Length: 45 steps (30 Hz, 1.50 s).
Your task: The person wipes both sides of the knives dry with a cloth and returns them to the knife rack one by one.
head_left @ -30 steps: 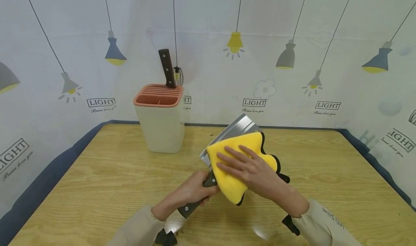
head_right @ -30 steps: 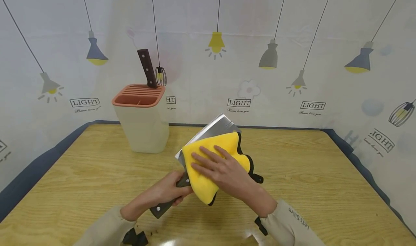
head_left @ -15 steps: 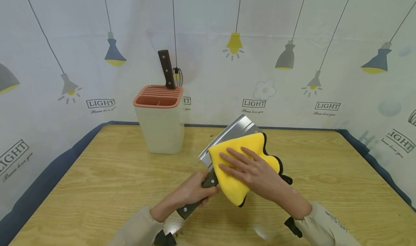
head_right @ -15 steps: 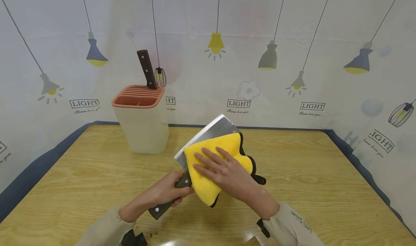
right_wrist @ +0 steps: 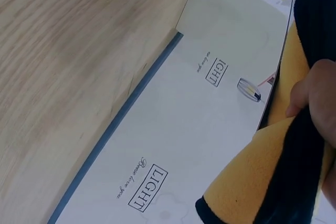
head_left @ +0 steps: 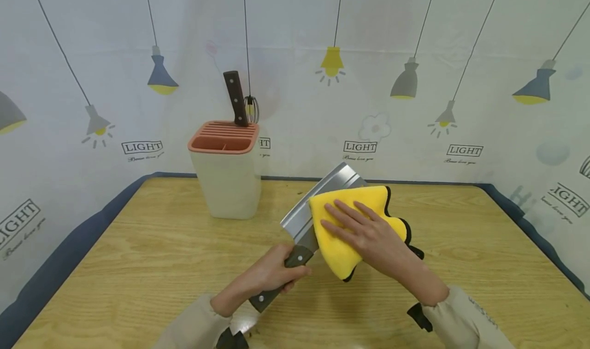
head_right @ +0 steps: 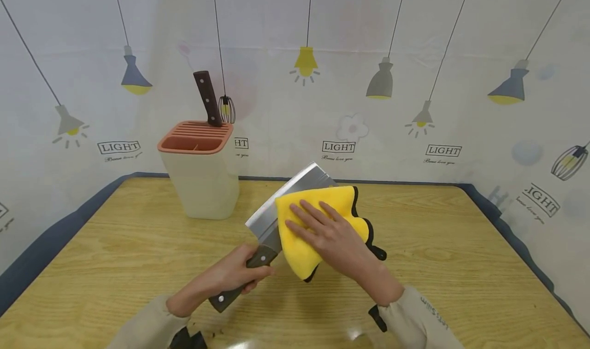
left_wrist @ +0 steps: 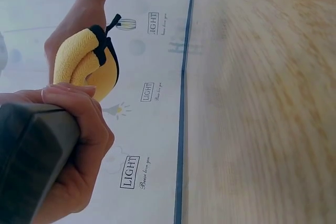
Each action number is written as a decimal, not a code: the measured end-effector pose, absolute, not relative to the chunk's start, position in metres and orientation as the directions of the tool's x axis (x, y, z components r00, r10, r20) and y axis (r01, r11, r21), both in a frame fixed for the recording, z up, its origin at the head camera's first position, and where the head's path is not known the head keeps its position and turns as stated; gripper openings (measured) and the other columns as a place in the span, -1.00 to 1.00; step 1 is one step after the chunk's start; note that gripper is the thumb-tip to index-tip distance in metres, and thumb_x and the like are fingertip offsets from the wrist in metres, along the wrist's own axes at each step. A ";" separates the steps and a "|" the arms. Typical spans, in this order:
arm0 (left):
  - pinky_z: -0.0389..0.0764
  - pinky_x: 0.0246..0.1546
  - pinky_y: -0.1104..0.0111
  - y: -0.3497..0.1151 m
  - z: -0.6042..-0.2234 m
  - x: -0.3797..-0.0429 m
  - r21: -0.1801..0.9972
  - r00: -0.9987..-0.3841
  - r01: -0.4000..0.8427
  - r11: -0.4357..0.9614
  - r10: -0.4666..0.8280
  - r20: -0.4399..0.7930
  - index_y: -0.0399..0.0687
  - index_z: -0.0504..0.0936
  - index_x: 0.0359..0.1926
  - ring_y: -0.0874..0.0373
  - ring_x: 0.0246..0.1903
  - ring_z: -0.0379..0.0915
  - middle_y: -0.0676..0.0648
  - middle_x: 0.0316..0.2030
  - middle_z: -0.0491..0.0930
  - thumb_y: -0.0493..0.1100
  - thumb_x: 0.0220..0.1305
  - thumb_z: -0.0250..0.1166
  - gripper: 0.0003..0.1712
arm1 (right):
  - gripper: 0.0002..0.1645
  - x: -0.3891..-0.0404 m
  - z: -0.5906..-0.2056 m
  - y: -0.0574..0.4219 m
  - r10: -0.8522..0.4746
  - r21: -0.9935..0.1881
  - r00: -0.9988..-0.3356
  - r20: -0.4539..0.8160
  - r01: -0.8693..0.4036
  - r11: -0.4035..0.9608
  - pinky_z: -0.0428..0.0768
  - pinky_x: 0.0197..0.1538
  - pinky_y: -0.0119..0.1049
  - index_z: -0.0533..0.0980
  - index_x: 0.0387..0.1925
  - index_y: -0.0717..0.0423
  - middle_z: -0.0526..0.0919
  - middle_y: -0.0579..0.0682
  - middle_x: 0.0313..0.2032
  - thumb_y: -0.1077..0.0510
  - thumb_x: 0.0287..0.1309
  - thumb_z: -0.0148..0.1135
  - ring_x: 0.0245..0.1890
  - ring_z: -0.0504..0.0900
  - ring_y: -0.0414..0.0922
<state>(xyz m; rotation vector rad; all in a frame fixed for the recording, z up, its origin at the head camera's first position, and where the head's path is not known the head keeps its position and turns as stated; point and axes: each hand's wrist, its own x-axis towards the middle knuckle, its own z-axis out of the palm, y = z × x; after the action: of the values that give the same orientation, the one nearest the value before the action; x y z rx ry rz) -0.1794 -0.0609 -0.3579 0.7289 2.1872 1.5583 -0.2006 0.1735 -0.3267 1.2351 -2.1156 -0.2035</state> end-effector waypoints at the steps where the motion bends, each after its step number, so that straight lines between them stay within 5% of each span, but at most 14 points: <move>1: 0.27 -0.84 0.49 -0.061 -0.358 -0.179 0.944 -0.803 0.204 0.260 0.596 0.010 -0.27 0.38 -0.42 0.31 -0.88 0.18 0.01 -0.83 0.32 -0.26 0.14 0.20 -0.83 | -0.29 -0.202 -0.326 0.175 -0.814 0.442 -0.333 0.476 -0.710 0.549 0.29 0.16 -0.04 0.39 0.10 0.14 0.35 0.13 0.16 0.45 -0.23 0.24 0.18 0.30 0.04; 10: 0.27 -0.83 0.49 -0.063 -0.359 -0.180 0.941 -0.806 0.204 0.271 0.592 0.004 -0.26 0.36 -0.45 0.32 -0.87 0.19 0.01 -0.82 0.33 -0.26 0.14 0.20 -0.81 | -0.34 -0.212 -0.326 0.186 -0.761 0.393 -0.386 0.522 -0.683 0.616 0.30 0.15 -0.03 0.37 0.10 0.22 0.37 0.12 0.15 0.48 -0.17 0.16 0.16 0.33 0.05; 26: 0.28 -0.83 0.48 -0.068 -0.361 -0.181 0.944 -0.794 0.183 0.276 0.607 -0.024 -0.29 0.39 -0.38 0.30 -0.86 0.19 -0.01 -0.81 0.33 -0.25 0.15 0.18 -0.83 | -0.07 -0.223 -0.329 0.198 -0.666 0.224 -0.523 0.532 -0.671 0.706 0.28 0.13 0.04 0.35 0.12 0.19 0.30 0.26 0.16 0.40 -0.49 0.47 0.17 0.26 0.15; 45: 0.29 -0.83 0.50 -0.071 -0.364 -0.181 0.938 -0.784 0.201 0.282 0.621 -0.019 -0.25 0.38 -0.46 0.32 -0.86 0.20 0.01 -0.80 0.33 -0.25 0.15 0.18 -0.82 | -0.13 -0.228 -0.330 0.209 -0.636 0.232 -0.558 0.533 -0.626 0.744 0.34 0.08 0.03 0.36 0.10 0.26 0.33 0.29 0.13 0.40 -0.43 0.45 0.13 0.32 0.14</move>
<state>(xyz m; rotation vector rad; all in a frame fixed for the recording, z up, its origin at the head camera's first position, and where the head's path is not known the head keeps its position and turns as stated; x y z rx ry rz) -0.1808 -0.0707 -0.3640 0.7416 2.1757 1.5067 -0.2276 0.2091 -0.3300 0.9465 -2.3367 -0.0203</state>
